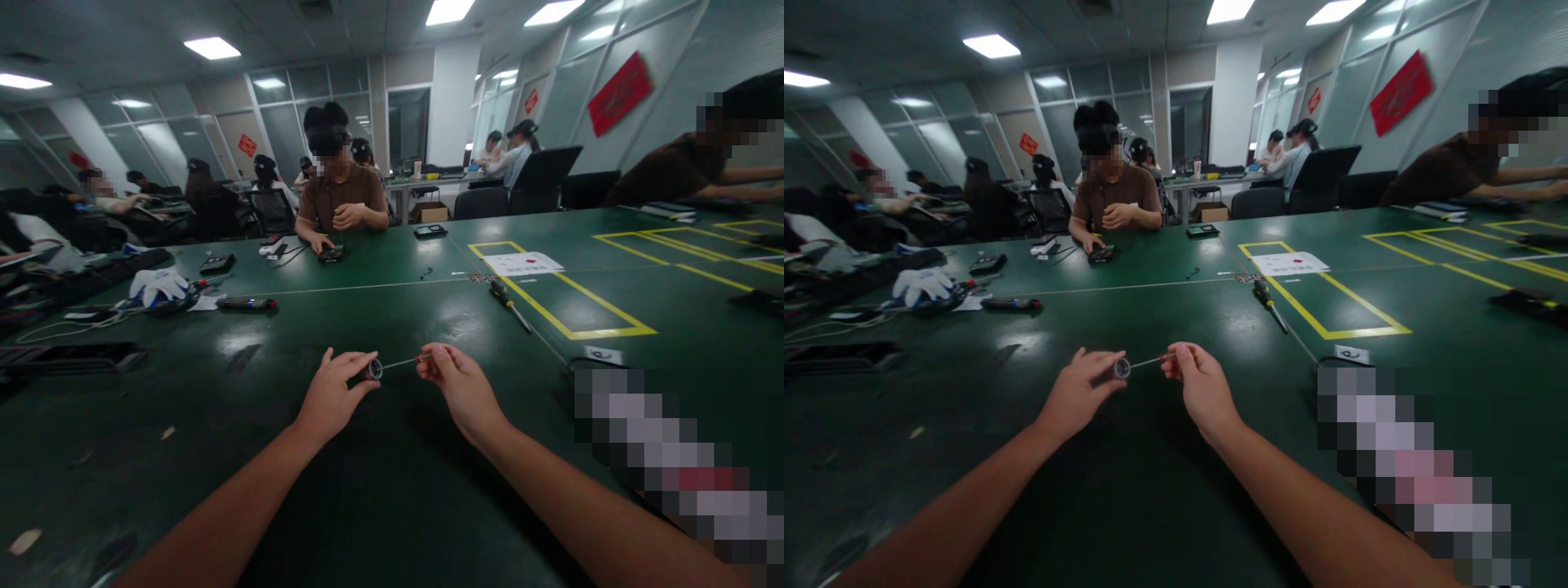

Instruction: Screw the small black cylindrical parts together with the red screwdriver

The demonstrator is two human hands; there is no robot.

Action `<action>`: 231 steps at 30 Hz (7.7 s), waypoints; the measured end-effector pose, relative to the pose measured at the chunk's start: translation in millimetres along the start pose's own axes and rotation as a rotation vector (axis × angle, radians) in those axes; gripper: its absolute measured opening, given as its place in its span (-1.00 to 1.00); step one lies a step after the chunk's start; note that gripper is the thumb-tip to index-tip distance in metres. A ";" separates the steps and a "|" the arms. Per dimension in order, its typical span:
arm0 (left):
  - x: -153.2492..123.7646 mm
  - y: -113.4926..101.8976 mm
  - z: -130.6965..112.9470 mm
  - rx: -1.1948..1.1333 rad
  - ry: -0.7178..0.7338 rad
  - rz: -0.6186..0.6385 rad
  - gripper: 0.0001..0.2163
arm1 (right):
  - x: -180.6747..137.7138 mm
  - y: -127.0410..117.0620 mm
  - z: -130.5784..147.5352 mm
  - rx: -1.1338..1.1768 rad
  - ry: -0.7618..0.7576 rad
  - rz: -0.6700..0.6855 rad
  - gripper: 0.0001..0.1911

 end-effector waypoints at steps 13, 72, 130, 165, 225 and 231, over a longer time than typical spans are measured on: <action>-0.5 1.7 1.9 0.001 0.042 -0.021 -0.60 | -4.7 3.3 6.4 -0.091 -0.066 -0.003 -0.67; -0.9 1.1 2.0 -0.038 0.031 -0.033 -0.58 | -6.7 2.1 7.8 -0.184 -0.090 0.018 -0.69; 0.7 -3.3 2.2 0.141 0.169 -0.123 -0.66 | -11.5 7.6 16.3 -0.250 -0.115 0.133 -0.77; 1.1 1.9 4.0 0.032 0.092 -0.104 -0.61 | -10.4 5.8 12.3 -0.126 -0.078 0.058 -0.69; 0.3 0.4 -1.2 -0.013 0.138 -0.121 -0.57 | 1.7 -3.4 8.9 0.121 0.032 -0.058 -0.68; -0.7 2.0 -0.3 -0.028 0.151 -0.119 -0.56 | -3.7 1.8 8.1 -0.010 -0.020 -0.024 -0.66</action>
Point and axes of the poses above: each hand's wrist, its own x-axis towards the middle knuckle, its own y-axis out of the palm, z = x × y, the point moved 1 cm from there along x, towards the middle knuckle, and after that the axes turned 9 degrees about x, right-handed, at the moved point
